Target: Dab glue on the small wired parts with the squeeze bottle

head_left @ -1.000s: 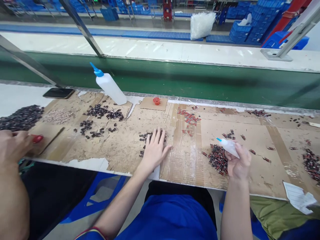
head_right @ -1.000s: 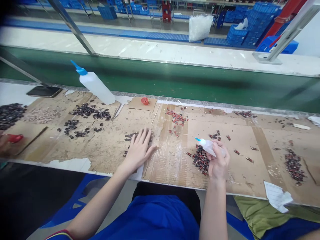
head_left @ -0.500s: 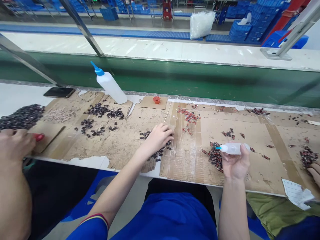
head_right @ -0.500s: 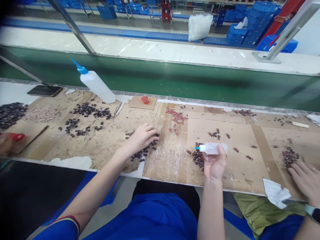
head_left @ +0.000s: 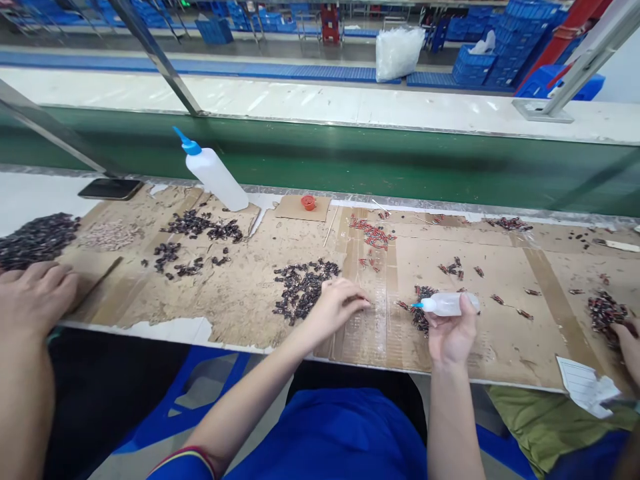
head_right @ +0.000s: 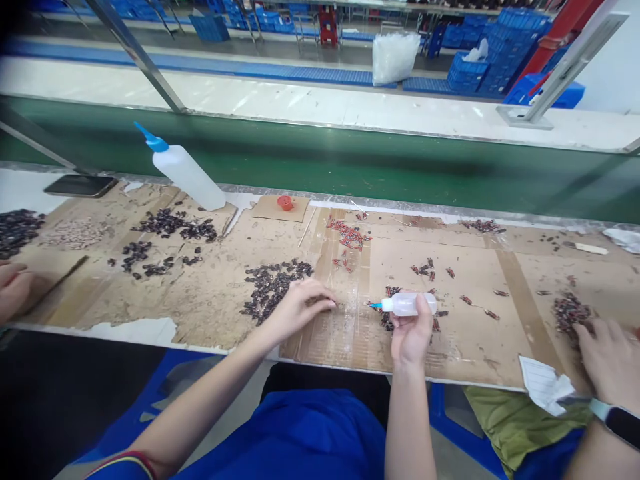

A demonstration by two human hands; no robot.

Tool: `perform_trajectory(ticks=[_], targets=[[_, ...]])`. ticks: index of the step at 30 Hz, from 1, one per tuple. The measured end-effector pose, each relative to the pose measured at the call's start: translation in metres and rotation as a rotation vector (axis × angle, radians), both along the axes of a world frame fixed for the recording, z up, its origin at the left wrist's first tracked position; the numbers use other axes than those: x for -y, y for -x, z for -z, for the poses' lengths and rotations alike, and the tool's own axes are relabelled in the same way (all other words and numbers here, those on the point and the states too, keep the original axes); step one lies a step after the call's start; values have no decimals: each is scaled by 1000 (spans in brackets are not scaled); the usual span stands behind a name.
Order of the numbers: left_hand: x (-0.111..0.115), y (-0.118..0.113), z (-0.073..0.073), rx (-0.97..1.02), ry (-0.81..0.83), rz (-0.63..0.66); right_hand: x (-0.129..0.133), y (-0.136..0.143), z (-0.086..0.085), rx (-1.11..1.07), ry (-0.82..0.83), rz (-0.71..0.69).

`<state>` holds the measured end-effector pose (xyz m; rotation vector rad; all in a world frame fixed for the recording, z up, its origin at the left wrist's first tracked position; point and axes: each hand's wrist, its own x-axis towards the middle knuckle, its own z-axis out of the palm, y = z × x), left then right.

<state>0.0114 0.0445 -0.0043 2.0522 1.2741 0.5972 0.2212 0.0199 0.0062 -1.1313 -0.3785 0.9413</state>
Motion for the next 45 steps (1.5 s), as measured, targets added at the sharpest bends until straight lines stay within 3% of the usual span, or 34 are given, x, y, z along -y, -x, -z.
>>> perform_trajectory(ticks=[4,7,12,24,38,45], targets=[[23,-19,16,-55,-64,-239,5,20,5,125,43,65],[31,-18,22,-110,-196,-317,10,30,13,286,61,107],[33,-10,28,-84,-306,-216,14,39,24,506,100,148],[30,-15,38,56,-336,-280,11,42,27,835,83,23],[29,-16,35,45,-405,-290,8,42,28,967,130,-68],[29,-17,31,56,-396,-297,11,40,34,956,169,-7]])
